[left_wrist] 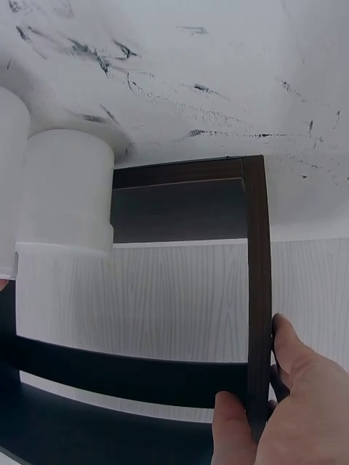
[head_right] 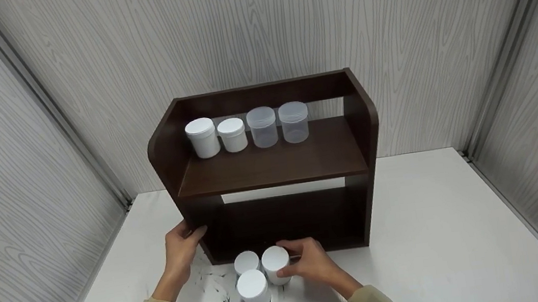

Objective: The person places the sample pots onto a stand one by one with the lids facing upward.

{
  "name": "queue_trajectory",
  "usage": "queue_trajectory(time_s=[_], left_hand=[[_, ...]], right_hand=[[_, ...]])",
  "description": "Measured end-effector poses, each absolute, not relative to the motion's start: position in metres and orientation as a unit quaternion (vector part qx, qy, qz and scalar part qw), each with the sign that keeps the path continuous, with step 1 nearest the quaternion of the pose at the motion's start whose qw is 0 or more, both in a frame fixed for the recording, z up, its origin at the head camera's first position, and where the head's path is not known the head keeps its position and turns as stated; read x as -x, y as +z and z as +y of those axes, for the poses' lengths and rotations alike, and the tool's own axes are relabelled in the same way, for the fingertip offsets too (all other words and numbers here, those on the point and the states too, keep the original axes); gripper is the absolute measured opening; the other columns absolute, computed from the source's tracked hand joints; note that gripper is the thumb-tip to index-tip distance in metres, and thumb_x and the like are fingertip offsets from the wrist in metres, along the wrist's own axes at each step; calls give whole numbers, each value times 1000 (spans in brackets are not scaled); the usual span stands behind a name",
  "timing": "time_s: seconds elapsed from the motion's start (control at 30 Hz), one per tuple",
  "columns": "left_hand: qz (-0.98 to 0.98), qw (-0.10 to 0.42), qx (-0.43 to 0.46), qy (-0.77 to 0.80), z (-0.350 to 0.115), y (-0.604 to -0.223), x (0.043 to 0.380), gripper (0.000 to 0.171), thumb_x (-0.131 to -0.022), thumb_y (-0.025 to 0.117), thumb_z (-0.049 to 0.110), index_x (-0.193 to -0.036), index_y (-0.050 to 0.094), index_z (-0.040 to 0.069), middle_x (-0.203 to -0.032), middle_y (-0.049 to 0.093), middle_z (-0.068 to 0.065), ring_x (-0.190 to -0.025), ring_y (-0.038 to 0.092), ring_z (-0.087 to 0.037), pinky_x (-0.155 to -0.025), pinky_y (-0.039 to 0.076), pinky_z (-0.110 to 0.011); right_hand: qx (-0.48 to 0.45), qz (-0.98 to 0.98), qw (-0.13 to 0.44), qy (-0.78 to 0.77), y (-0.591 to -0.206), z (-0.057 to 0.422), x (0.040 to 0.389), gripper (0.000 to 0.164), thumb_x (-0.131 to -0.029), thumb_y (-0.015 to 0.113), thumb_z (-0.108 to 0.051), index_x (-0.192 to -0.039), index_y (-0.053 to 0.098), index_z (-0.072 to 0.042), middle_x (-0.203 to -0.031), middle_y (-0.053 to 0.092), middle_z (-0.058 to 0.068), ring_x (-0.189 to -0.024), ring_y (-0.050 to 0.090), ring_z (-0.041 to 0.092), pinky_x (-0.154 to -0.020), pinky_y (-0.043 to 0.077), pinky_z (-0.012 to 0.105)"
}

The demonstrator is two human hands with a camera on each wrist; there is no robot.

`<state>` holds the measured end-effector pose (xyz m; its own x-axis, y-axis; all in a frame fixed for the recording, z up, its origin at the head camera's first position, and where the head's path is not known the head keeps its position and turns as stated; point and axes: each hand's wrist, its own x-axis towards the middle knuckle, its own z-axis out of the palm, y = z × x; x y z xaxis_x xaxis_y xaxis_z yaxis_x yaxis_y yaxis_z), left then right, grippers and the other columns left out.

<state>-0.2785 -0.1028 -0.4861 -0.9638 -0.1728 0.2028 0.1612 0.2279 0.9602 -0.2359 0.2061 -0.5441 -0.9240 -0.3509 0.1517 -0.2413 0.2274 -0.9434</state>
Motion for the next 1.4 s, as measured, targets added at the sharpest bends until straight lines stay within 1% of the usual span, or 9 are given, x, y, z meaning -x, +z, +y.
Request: queue_trajectory(time_s=[0.17, 0.33, 0.47, 0.63, 0.9, 1.03, 1.2, 1.4], left_hand=[[-768, 132, 0, -627, -103, -490, 277, 51, -99, 68, 7, -147, 56, -6, -132, 68, -23, -117, 68, -33, -98, 55, -44], [-759, 144, 4, -635, -102, -492, 279, 47, -100, 69, 9, -144, 59, -6, -132, 68, -23, -120, 67, -34, -99, 55, -45], [-757, 151, 3, -636, -101, -493, 281, 43, -100, 69, 8, -140, 63, -5, -130, 69, -23, -120, 66, -35, -100, 54, -47], [-756, 150, 0, -637, -100, -493, 281, 42, -100, 69, 9, -139, 64, -5, -130, 69, -22, -120, 67, -35, -101, 54, -48], [-759, 156, -4, -633, -100, -495, 283, 39, -99, 70, 7, -135, 66, -7, -127, 70, -23, -119, 66, -37, -101, 53, -49], [-759, 155, -4, -632, -99, -495, 284, 42, -98, 70, 6, -137, 64, -8, -127, 70, -23, -120, 66, -37, -101, 53, -50], [-756, 151, -1, -636, -98, -494, 285, 49, -99, 68, 6, -145, 57, -9, -134, 66, -24, -125, 63, -38, -105, 51, -49], [-756, 155, 5, -636, -98, -497, 285, 48, -100, 65, 2, -145, 54, -11, -137, 64, -28, -127, 62, -41, -107, 50, -51]], right_hand=[[182, 770, 66, -608, -544, 207, 232, 72, -79, 91, -4, -142, 59, 11, -138, 64, 27, -124, 64, 44, -95, 58, 38], [186, 768, 69, -609, -544, 207, 232, 75, -80, 91, -5, -145, 57, 10, -143, 60, 27, -127, 62, 43, -98, 56, 39], [192, 769, 63, -606, -544, 207, 234, 74, -80, 91, -5, -144, 57, 10, -142, 61, 27, -127, 62, 43, -100, 55, 40], [192, 770, 58, -606, -546, 210, 233, 72, -79, 91, -5, -142, 59, 10, -140, 62, 26, -126, 63, 41, -98, 56, 35], [195, 762, 63, -614, -547, 209, 233, 77, -78, 92, -3, -144, 55, 13, -143, 59, 28, -128, 61, 40, -100, 54, 33], [192, 758, 64, -621, -548, 208, 233, 77, -78, 92, -3, -144, 55, 12, -143, 59, 29, -128, 61, 39, -100, 54, 33], [187, 752, 71, -628, -548, 206, 233, 78, -78, 92, -1, -145, 55, 12, -145, 57, 29, -127, 61, 40, -99, 54, 32], [182, 752, 71, -629, -548, 206, 234, 77, -78, 92, -2, -144, 56, 12, -142, 60, 28, -127, 61, 39, -99, 54, 33]])
